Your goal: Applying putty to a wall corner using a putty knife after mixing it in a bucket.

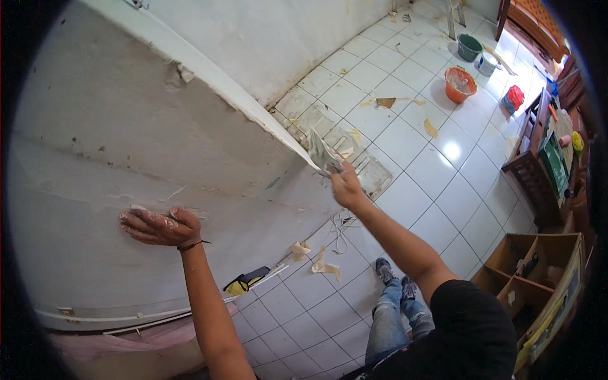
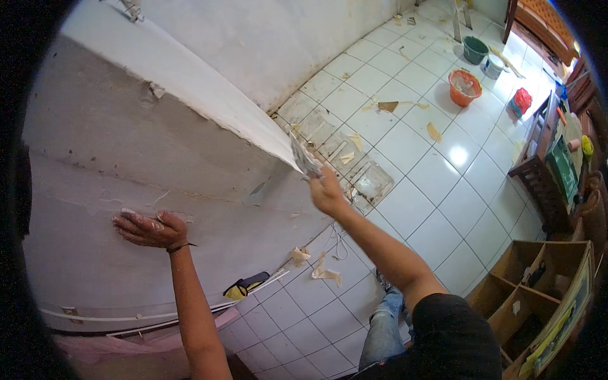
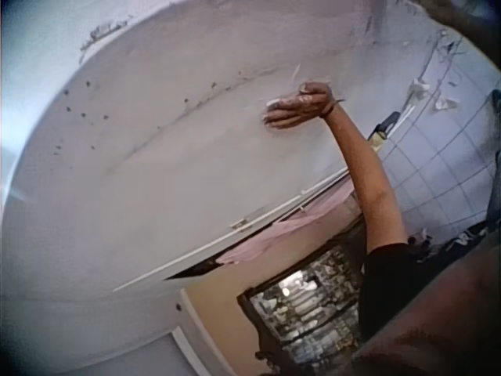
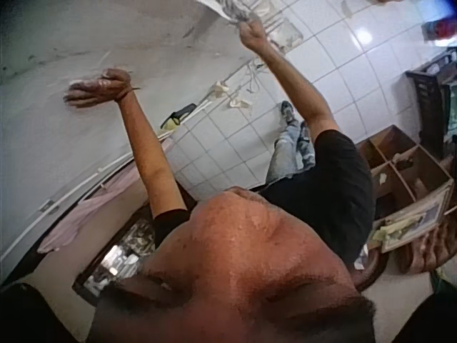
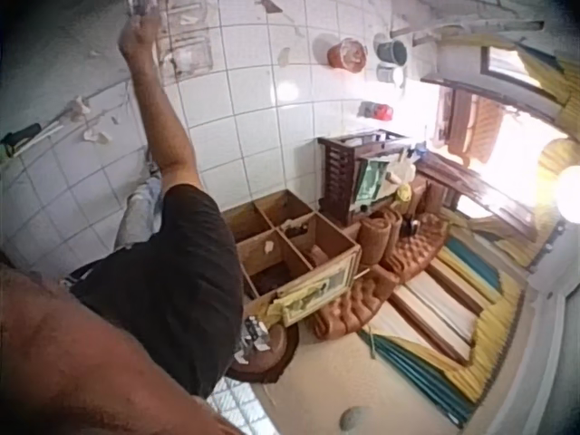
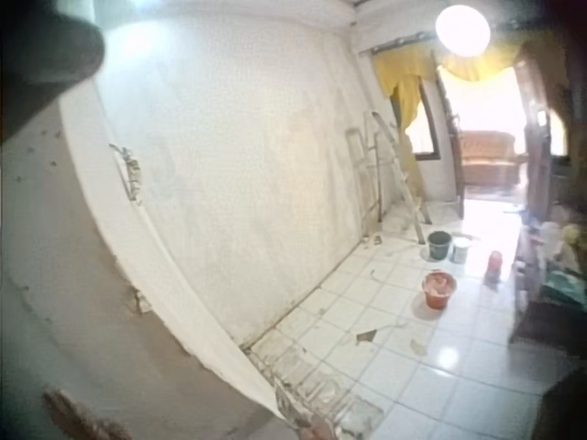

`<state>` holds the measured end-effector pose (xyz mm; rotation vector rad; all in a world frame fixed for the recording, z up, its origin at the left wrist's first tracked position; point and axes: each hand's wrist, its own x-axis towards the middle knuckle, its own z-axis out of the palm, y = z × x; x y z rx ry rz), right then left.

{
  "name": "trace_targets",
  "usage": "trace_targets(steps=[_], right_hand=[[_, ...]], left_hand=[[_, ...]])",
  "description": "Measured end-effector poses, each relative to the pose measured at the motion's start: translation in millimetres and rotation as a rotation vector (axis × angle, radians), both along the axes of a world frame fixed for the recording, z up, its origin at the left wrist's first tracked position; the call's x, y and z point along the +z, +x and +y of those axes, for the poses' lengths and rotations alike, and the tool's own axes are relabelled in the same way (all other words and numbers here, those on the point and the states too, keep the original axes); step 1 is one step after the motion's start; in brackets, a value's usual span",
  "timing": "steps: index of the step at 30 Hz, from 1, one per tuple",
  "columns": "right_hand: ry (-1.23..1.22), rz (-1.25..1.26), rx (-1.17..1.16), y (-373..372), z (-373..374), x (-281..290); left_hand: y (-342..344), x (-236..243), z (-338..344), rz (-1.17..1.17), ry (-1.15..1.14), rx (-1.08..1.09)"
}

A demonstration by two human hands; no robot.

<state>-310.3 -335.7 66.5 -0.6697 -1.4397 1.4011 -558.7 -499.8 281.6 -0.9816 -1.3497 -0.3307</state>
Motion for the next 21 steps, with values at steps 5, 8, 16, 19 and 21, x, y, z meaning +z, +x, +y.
trace_targets(steps=[5, 8, 16, 19, 21], right_hand=[[0.135, 0.025, -0.352, -58.6, -54.5, 80.1], [0.225, -0.092, -0.416, -92.3, -91.3, 78.9], [0.016, -0.121, -0.227, -49.5, -104.7, 31.8], [-0.126, -0.233, -0.374, -11.4, -13.3, 19.6], [-0.167, -0.275, -0.305, -12.1, 24.7, 27.3]], left_hand=[[1.1, 2.3, -3.4, 0.052, -0.024, -0.005], [4.0, 1.1, 4.6, 0.064, -0.018, -0.020], [-5.4, 3.2, -6.6, 0.067, -0.020, -0.002], [1.6, -2.5, 0.9, -0.005, -0.015, 0.000], [-5.1, -5.7, -5.6, -0.046, -0.012, 0.037]])
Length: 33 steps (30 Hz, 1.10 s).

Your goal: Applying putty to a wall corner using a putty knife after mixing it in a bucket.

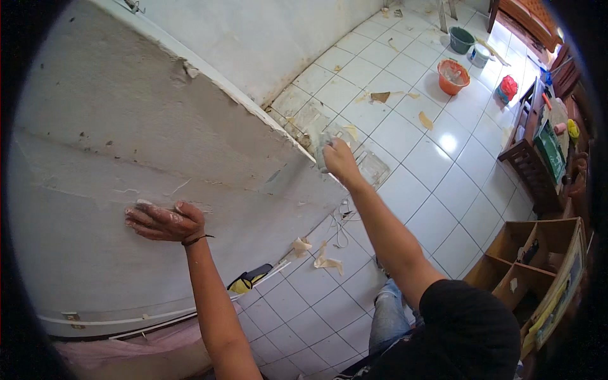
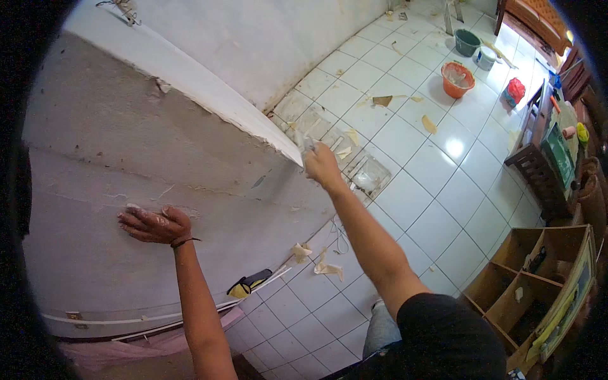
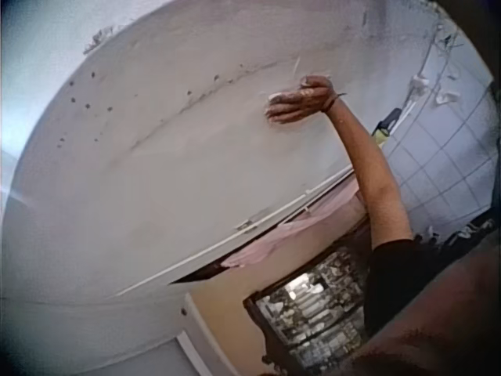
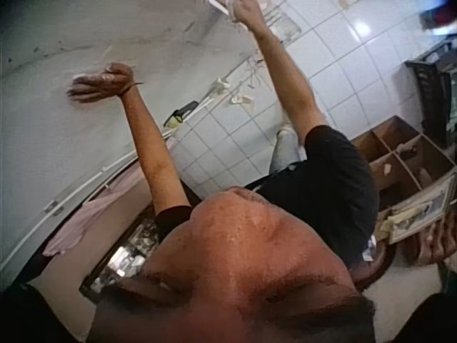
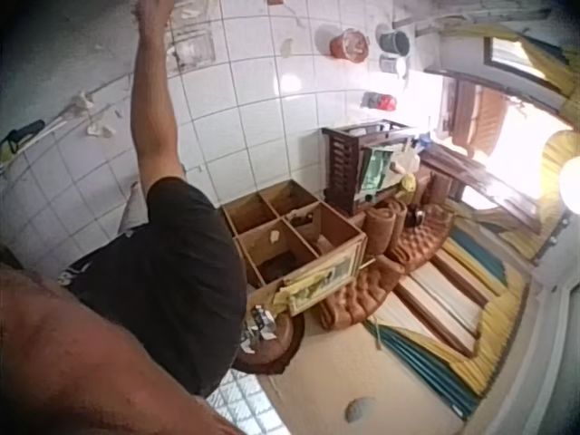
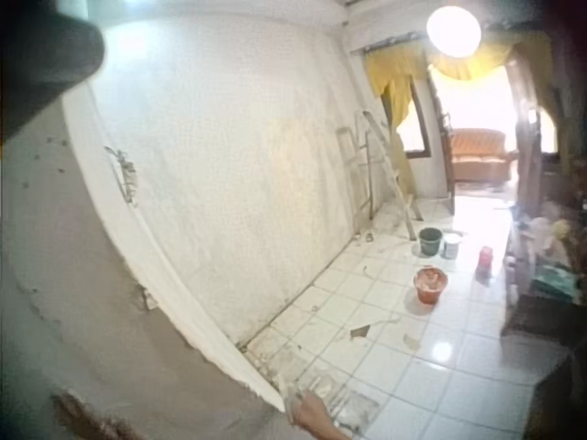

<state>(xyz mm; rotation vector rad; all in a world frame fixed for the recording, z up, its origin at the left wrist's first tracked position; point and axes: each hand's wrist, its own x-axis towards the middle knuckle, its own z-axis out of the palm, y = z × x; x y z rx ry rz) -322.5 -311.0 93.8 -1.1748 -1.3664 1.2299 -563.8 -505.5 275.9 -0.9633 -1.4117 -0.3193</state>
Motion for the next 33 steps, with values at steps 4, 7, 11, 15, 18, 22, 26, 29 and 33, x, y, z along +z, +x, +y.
trace_targets(steps=[4, 7, 11, 15, 18, 22, 26, 29, 33], right_hand=[[-0.262, -0.027, 0.476, -0.3, 26.6, 61.1], [-0.289, 0.024, 0.537, 5.4, 18.8, 127.5], [-0.165, 0.143, 0.611, 4.6, 5.9, 157.3], [0.398, -0.139, 0.184, -25.3, -63.8, 139.8], [0.594, 0.005, -0.074, -63.3, -96.7, 115.5], [0.650, -0.177, -0.245, -107.3, -122.7, 77.8], [0.603, -0.187, -0.066, -105.8, -165.9, 53.2], [0.507, 0.000, 0.019, -84.1, -168.4, 31.7], [-0.131, 0.371, -0.141, -60.2, -123.7, 21.0]], left_hand=[[0.0, -3.6, -1.6, -0.046, -0.006, 0.010], [-2.3, -0.2, -3.3, -0.027, 0.007, -0.022], [-6.0, -0.9, -2.8, -0.058, 0.012, -0.020], [-11.0, -1.3, -10.4, -0.044, 0.016, 0.013], [-4.6, -2.1, -1.7, -0.032, 0.016, -0.019], [2.8, -0.6, 2.3, 0.000, 0.004, -0.051], [-1.5, -0.9, -3.3, -0.019, 0.005, 0.002], [-6.2, 2.7, -8.6, 0.007, 0.004, 0.001], [-1.7, -0.1, -5.9, -0.045, 0.008, 0.002]])
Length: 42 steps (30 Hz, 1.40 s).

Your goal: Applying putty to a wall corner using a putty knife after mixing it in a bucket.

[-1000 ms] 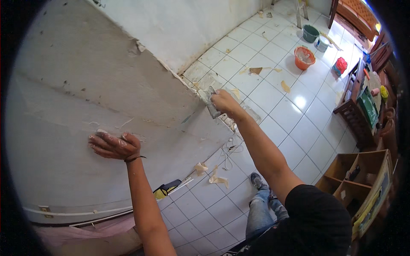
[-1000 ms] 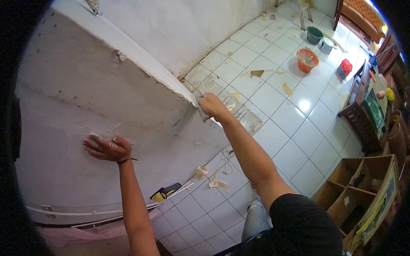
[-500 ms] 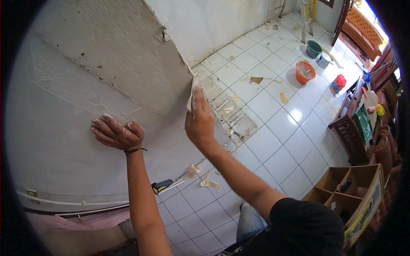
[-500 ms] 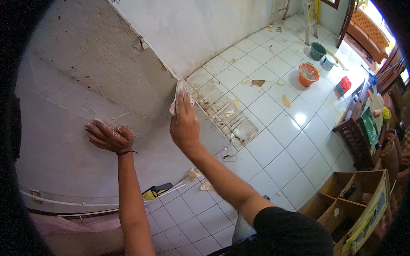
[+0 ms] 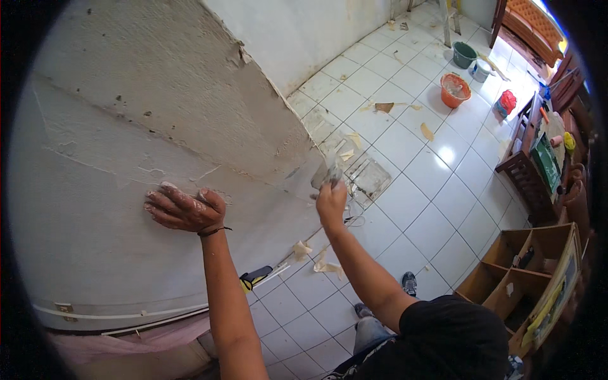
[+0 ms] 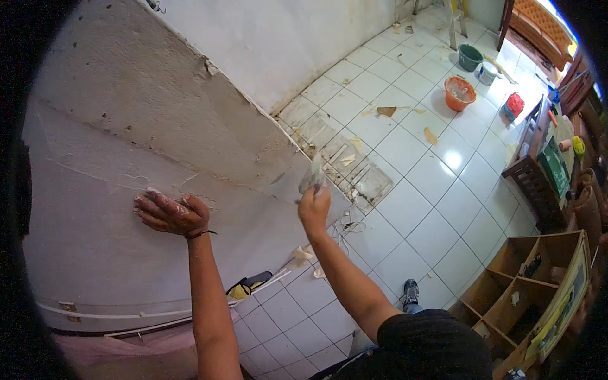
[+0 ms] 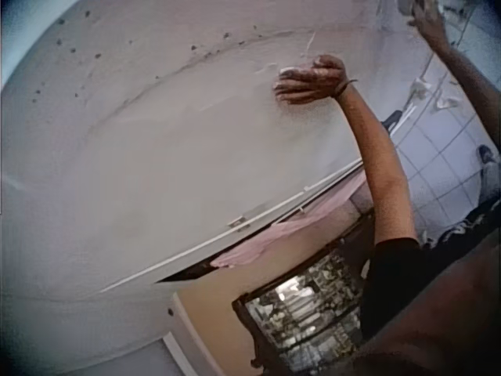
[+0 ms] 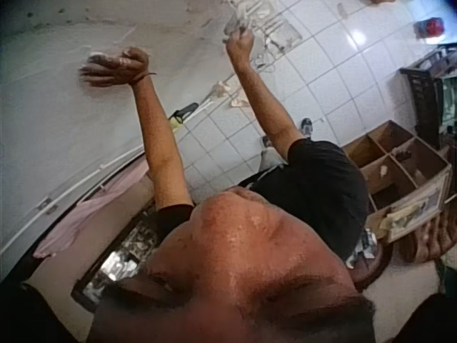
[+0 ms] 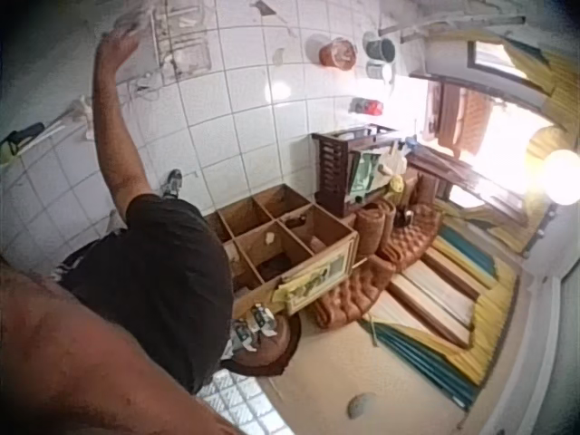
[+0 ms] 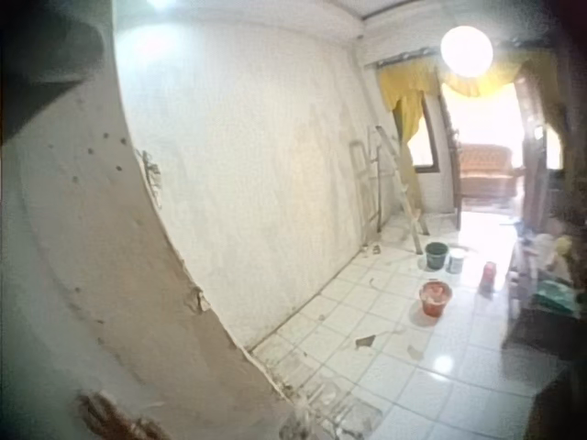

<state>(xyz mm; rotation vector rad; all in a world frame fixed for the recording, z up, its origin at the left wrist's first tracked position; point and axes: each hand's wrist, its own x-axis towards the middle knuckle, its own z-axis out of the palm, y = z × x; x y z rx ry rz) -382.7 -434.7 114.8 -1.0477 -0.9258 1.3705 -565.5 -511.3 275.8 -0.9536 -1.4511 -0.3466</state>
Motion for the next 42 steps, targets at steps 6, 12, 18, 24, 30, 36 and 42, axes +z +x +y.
trace_targets(steps=[6, 12, 18, 24, 30, 36, 42], right_hand=[[-0.200, 0.102, 0.109, -26.9, 22.0, 71.0], [0.566, -0.472, -0.254, -49.8, -38.2, 93.4], [0.530, -0.384, -0.069, -4.1, -26.4, 80.4], [0.738, -0.601, -0.209, -39.9, -23.4, 101.7], [0.556, -0.370, -0.269, 12.6, 9.3, 205.9], [0.900, -0.744, -0.551, -51.0, 47.0, 237.9], [0.906, -0.810, -0.349, -47.7, 15.7, 220.9]], left_hand=[[-3.4, -7.2, -2.0, -0.021, -0.019, -0.048], [-4.9, -6.4, 2.3, -0.091, -0.022, -0.082], [-6.6, -7.3, 3.4, -0.086, -0.024, -0.122], [-2.4, -17.0, 3.3, -0.182, -0.052, -0.128], [-5.0, -12.9, -6.0, -0.141, -0.089, -0.082], [0.5, -13.1, -4.9, -0.140, -0.081, -0.079], [-3.3, -11.0, -4.4, -0.121, -0.066, -0.051]])
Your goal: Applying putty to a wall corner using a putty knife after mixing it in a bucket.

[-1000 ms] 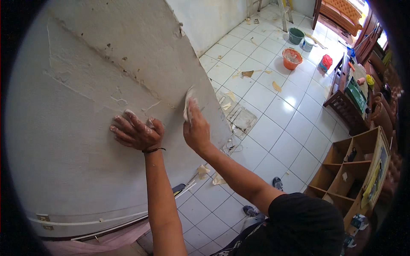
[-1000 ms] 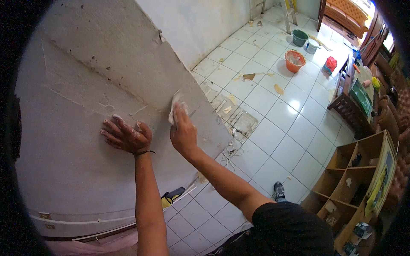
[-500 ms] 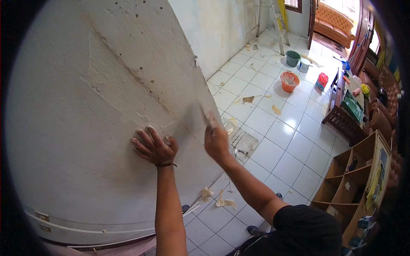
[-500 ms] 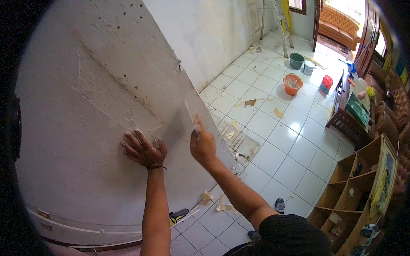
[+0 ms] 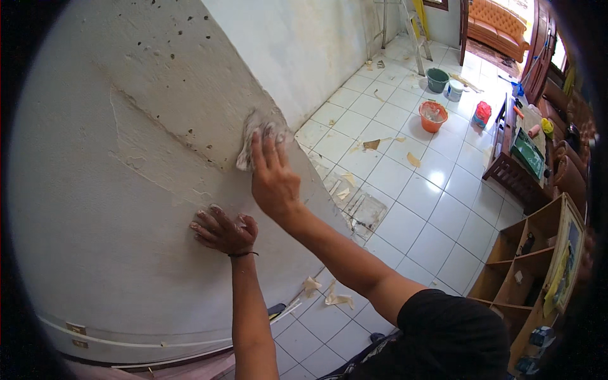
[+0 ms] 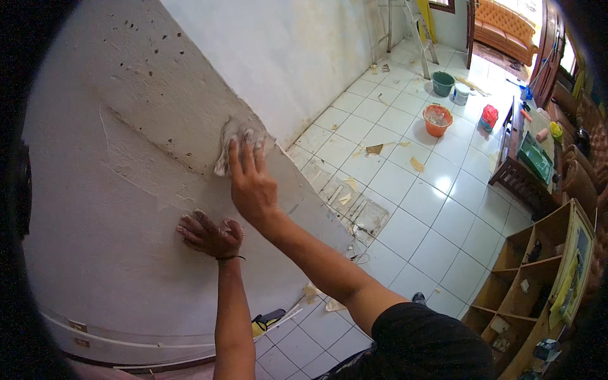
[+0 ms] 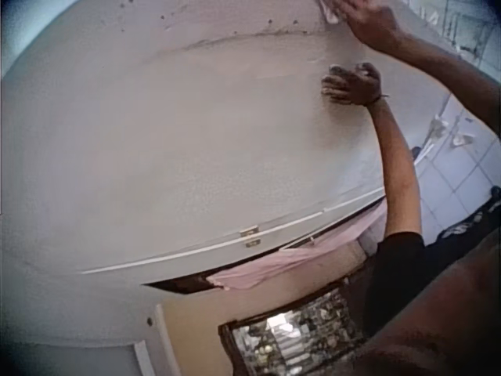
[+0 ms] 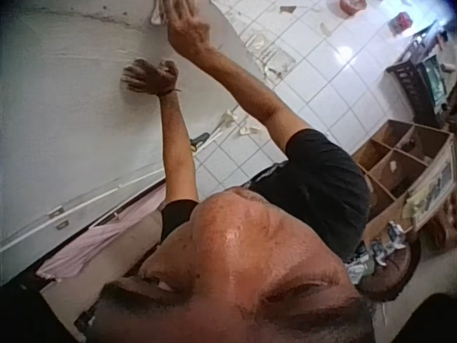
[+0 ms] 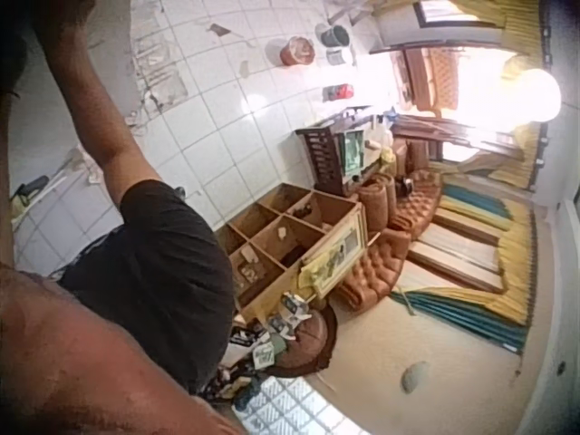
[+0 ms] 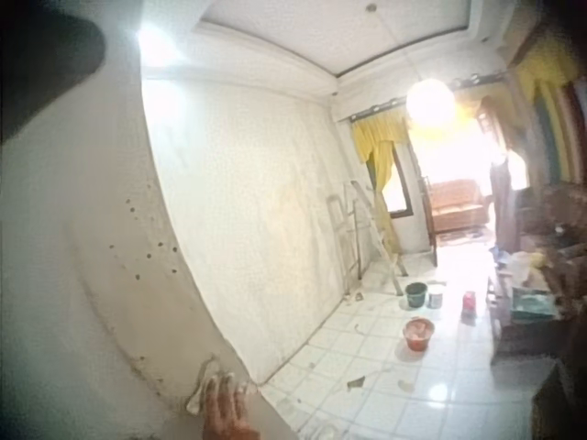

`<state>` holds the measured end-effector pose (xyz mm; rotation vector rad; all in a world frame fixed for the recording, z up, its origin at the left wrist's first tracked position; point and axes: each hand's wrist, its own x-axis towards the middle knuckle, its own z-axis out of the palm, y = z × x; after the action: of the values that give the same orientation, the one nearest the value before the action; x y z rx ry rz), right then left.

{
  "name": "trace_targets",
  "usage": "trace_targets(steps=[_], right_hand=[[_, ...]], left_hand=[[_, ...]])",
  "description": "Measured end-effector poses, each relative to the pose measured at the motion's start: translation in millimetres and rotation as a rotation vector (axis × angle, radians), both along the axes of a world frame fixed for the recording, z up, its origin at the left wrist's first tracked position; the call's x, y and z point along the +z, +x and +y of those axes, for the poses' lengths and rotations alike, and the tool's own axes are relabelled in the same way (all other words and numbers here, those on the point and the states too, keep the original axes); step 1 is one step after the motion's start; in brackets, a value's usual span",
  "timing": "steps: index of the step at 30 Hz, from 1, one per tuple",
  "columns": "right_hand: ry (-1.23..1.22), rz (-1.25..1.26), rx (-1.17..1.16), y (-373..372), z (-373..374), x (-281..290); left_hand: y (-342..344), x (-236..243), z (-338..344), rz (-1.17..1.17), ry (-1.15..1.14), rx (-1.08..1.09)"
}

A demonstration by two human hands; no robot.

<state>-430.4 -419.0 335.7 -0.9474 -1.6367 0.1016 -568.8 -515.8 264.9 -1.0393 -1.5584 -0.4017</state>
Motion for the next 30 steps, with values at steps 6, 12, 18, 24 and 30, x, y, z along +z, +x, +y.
trace_targets(steps=[6, 12, 18, 24, 30], right_hand=[[-0.107, -0.146, 0.414, 52.2, -21.1, -35.1], [0.112, 0.190, 0.499, 113.7, 83.2, 17.2], [0.113, 0.184, 0.720, 82.5, 129.9, -7.3], [0.024, 0.208, 0.723, 56.3, 90.6, -90.2], [-0.141, 0.020, 0.833, 103.3, 100.8, -142.4]], left_hand=[[-3.9, -5.6, 6.0, -0.024, -0.001, 0.022], [-1.6, -2.1, 4.1, 0.009, 0.001, -0.003], [2.5, 0.7, -0.7, 0.038, 0.003, 0.027], [3.2, -0.5, 0.3, 0.070, -0.004, 0.034], [5.9, 9.2, 2.1, 0.110, 0.004, 0.051]])
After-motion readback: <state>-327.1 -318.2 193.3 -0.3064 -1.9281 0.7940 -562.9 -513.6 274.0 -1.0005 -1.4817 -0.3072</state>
